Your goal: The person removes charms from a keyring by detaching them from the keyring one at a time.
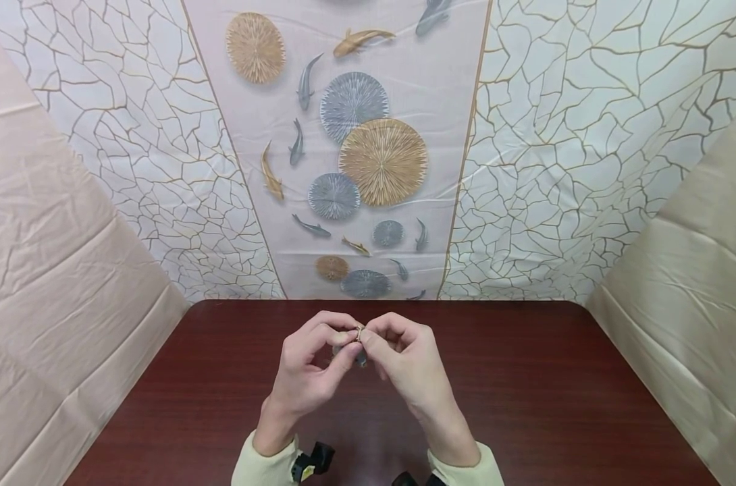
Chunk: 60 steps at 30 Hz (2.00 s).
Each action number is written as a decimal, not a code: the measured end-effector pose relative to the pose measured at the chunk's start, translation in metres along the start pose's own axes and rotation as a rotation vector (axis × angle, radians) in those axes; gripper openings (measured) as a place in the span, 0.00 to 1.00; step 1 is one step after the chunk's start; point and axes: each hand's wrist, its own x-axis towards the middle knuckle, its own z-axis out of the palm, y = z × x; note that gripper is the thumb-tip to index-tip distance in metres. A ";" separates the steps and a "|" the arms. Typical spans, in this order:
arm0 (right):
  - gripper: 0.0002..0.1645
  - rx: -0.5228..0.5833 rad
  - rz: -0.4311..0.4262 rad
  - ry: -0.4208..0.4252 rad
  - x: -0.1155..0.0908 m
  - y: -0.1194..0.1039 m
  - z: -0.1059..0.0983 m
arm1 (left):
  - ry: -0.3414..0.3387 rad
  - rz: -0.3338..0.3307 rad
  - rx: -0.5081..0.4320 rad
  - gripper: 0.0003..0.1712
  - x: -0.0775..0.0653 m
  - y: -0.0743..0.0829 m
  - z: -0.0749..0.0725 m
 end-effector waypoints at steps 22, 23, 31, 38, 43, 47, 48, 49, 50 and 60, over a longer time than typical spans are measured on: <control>0.18 -0.347 -0.336 -0.093 0.002 0.004 -0.012 | -0.058 -0.054 -0.095 0.06 0.001 0.004 -0.007; 0.18 -0.344 -0.341 -0.090 0.002 0.004 -0.011 | -0.061 -0.056 -0.095 0.06 0.001 0.004 -0.007; 0.17 -0.352 -0.397 -0.079 0.003 0.005 -0.011 | -0.084 -0.080 -0.117 0.09 0.001 0.006 -0.004; 0.18 -0.443 -0.460 -0.032 0.002 0.006 -0.010 | -0.093 -0.113 -0.086 0.13 0.001 0.006 -0.007; 0.19 -0.527 -0.531 0.014 0.001 0.006 -0.009 | -0.096 -0.135 -0.088 0.12 0.000 0.007 -0.007; 0.18 -0.560 -0.621 0.030 0.002 0.004 -0.008 | -0.101 -0.153 -0.105 0.11 0.001 0.009 -0.005; 0.18 -0.564 -0.642 0.033 0.003 0.004 -0.007 | -0.103 -0.160 -0.109 0.10 0.001 0.010 -0.005; 0.18 -0.568 -0.655 0.037 0.003 0.004 -0.007 | -0.107 -0.165 -0.108 0.10 0.001 0.010 -0.005; 0.19 -0.572 -0.670 0.042 0.004 0.004 -0.007 | -0.110 -0.169 -0.106 0.10 0.002 0.011 -0.005; 0.11 -0.618 -0.804 0.098 0.007 0.009 -0.007 | -0.098 -0.145 -0.093 0.15 0.004 0.010 -0.007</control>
